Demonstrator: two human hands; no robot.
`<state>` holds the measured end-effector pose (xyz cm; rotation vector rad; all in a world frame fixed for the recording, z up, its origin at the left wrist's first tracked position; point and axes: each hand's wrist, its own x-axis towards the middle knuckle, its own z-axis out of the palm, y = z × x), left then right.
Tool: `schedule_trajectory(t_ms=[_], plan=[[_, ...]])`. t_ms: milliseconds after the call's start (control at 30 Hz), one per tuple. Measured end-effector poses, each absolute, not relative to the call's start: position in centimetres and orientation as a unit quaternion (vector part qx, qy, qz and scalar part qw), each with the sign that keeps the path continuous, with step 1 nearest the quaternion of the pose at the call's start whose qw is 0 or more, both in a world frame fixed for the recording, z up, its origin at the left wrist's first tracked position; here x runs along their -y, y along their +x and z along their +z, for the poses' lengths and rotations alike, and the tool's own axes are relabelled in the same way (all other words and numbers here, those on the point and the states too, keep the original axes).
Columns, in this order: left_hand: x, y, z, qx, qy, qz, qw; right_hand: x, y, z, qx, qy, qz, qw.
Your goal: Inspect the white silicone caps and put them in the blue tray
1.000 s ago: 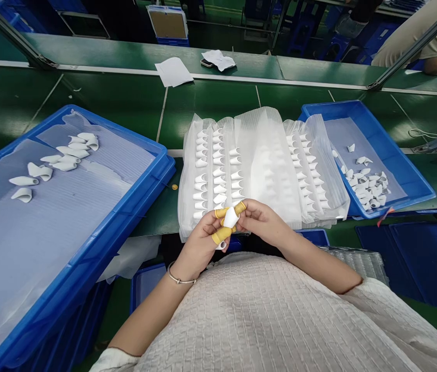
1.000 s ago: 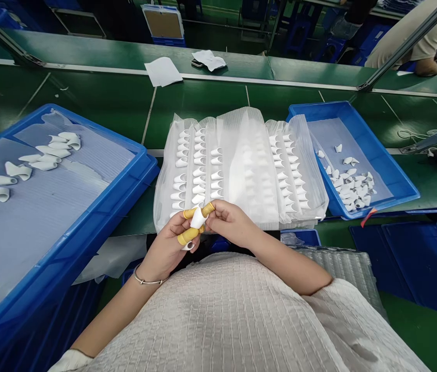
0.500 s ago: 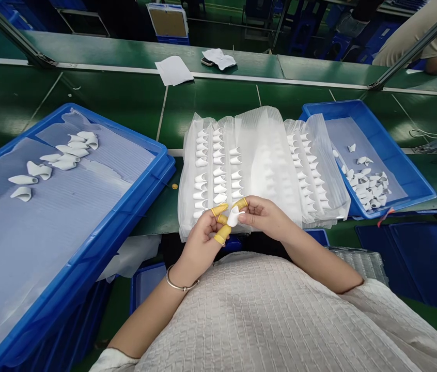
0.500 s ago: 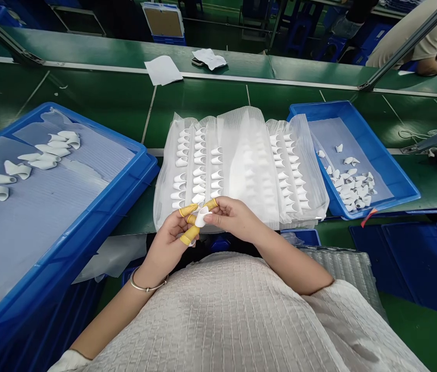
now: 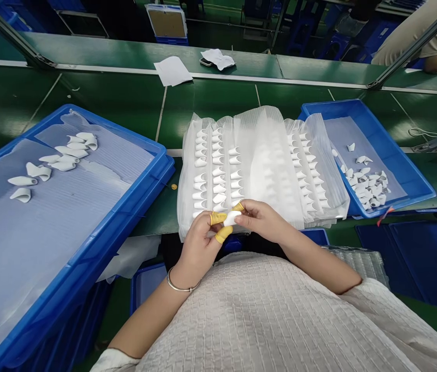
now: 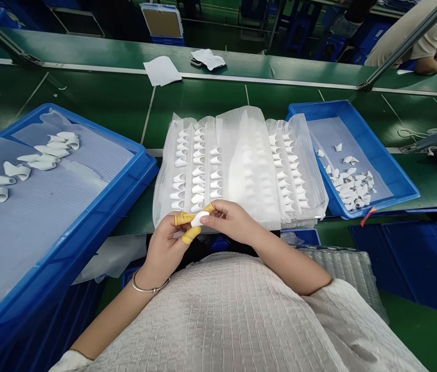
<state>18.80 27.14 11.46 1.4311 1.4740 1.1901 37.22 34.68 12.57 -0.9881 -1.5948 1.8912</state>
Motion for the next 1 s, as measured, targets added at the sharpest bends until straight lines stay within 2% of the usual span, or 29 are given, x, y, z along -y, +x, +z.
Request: schedule_trajectory(t_ms=[267,367,600,800,1000], plan=[[-26.9,19.0,11.6,-0.584,0.457,0.45,0.498,-34.7,37.5,13.6,0.654,-0.341,0.623,0.261],[-26.9,19.0,11.7,-0.585,0.465,0.453,0.486,-34.6,37.5,13.6,0.649,-0.339,0.628,0.262],[-27.1,19.0,11.7,-0.578,0.564,0.459,0.371,-34.8,37.3,12.9,0.59,-0.364,0.682,0.234],[-27.0,19.1,11.8,-0.611,0.504,0.444,0.419,-34.9,37.5,13.6,0.597,-0.335,0.689,0.238],[-27.0,19.3,12.2,-0.607,0.506,0.447,0.419,-34.8,37.7,13.6,0.639,-0.333,0.646,0.253]])
